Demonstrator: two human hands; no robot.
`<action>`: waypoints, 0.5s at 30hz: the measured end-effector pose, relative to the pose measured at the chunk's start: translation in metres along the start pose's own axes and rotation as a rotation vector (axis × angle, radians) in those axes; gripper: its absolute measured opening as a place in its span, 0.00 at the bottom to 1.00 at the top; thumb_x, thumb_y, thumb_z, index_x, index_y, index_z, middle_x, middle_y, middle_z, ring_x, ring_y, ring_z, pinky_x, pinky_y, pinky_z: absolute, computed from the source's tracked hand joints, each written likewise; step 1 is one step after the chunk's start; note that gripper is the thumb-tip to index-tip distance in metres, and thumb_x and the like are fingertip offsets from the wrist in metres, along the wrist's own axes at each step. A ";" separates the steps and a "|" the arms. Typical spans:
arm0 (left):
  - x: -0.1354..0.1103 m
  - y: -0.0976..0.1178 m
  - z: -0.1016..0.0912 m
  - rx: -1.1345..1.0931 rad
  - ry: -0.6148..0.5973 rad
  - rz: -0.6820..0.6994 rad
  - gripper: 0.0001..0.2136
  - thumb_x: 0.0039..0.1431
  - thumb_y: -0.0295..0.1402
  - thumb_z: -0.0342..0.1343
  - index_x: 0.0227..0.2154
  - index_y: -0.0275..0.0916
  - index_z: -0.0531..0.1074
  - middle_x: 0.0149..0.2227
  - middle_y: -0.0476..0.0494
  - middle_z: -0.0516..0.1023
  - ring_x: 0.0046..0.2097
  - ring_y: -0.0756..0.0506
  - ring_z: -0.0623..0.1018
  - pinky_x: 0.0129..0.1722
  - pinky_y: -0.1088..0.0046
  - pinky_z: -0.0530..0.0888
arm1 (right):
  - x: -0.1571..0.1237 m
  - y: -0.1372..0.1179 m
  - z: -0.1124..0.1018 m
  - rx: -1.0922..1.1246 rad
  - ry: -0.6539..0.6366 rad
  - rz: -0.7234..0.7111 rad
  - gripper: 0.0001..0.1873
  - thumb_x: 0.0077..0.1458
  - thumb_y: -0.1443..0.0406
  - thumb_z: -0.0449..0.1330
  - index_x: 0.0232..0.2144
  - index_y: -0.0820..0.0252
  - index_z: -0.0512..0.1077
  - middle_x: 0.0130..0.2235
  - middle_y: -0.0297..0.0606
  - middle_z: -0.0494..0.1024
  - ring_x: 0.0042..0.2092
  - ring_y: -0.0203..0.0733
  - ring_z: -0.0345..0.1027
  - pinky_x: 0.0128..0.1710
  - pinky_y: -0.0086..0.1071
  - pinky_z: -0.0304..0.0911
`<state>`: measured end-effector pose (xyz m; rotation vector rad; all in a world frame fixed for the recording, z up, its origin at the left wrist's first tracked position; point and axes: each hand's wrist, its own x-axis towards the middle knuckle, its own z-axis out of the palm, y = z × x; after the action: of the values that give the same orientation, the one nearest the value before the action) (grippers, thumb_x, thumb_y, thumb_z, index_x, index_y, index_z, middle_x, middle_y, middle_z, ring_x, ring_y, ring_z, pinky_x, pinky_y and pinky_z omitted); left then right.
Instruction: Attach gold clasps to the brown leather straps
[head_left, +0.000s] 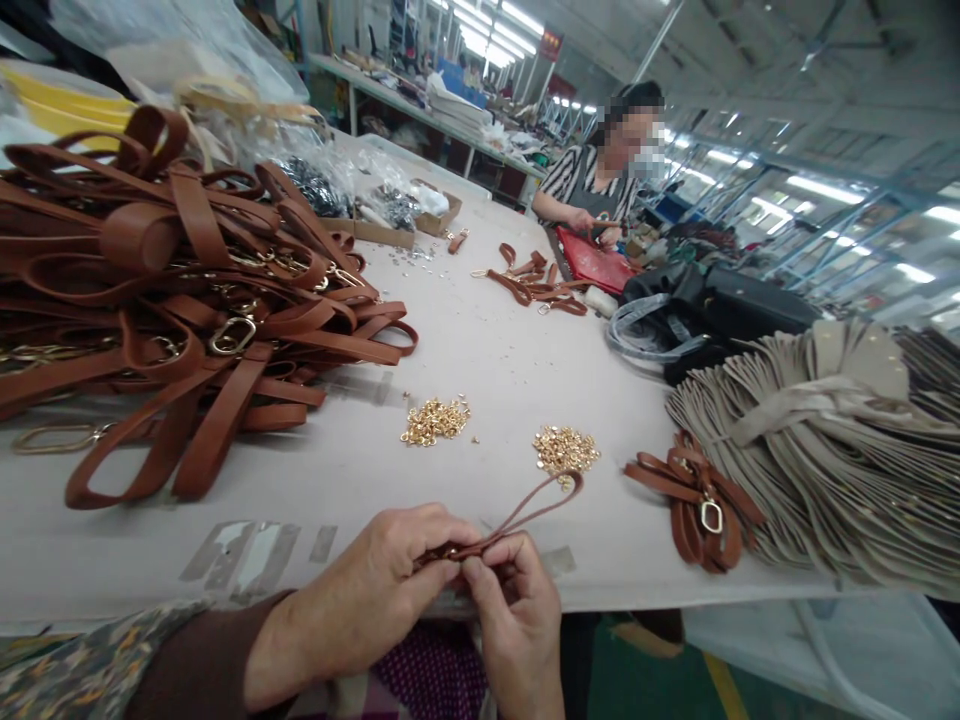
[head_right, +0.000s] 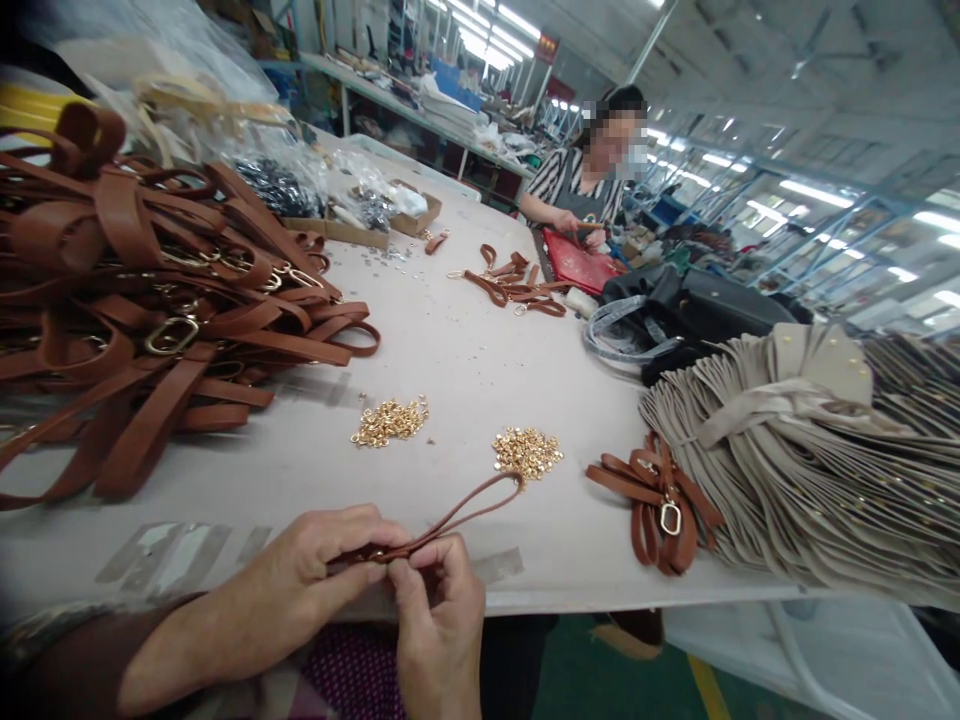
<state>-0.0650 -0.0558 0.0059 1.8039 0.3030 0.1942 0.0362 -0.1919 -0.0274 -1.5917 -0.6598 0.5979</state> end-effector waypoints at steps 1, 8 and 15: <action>0.002 0.001 -0.001 -0.006 -0.002 0.006 0.12 0.60 0.25 0.51 0.39 0.42 0.78 0.35 0.49 0.77 0.39 0.49 0.75 0.40 0.76 0.68 | 0.001 -0.001 0.002 -0.013 0.012 -0.006 0.11 0.57 0.59 0.61 0.28 0.57 0.66 0.29 0.33 0.76 0.31 0.36 0.71 0.30 0.26 0.66; 0.023 -0.002 -0.012 -0.136 -0.013 -0.095 0.06 0.61 0.28 0.47 0.38 0.38 0.67 0.32 0.50 0.75 0.31 0.50 0.75 0.31 0.77 0.71 | 0.028 -0.009 -0.027 -0.348 0.080 -0.064 0.12 0.57 0.55 0.60 0.31 0.58 0.70 0.29 0.35 0.77 0.31 0.38 0.71 0.31 0.28 0.65; 0.034 -0.013 -0.020 -0.091 0.071 -0.103 0.19 0.65 0.38 0.46 0.56 0.40 0.67 0.41 0.46 0.78 0.34 0.49 0.76 0.38 0.74 0.73 | 0.064 0.012 -0.096 -1.168 0.330 -0.177 0.17 0.61 0.57 0.53 0.42 0.62 0.74 0.34 0.42 0.79 0.33 0.44 0.72 0.36 0.35 0.61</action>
<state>-0.0399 -0.0235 -0.0028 1.6896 0.4302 0.1969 0.1495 -0.2143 -0.0286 -2.5772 -0.9527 -0.2884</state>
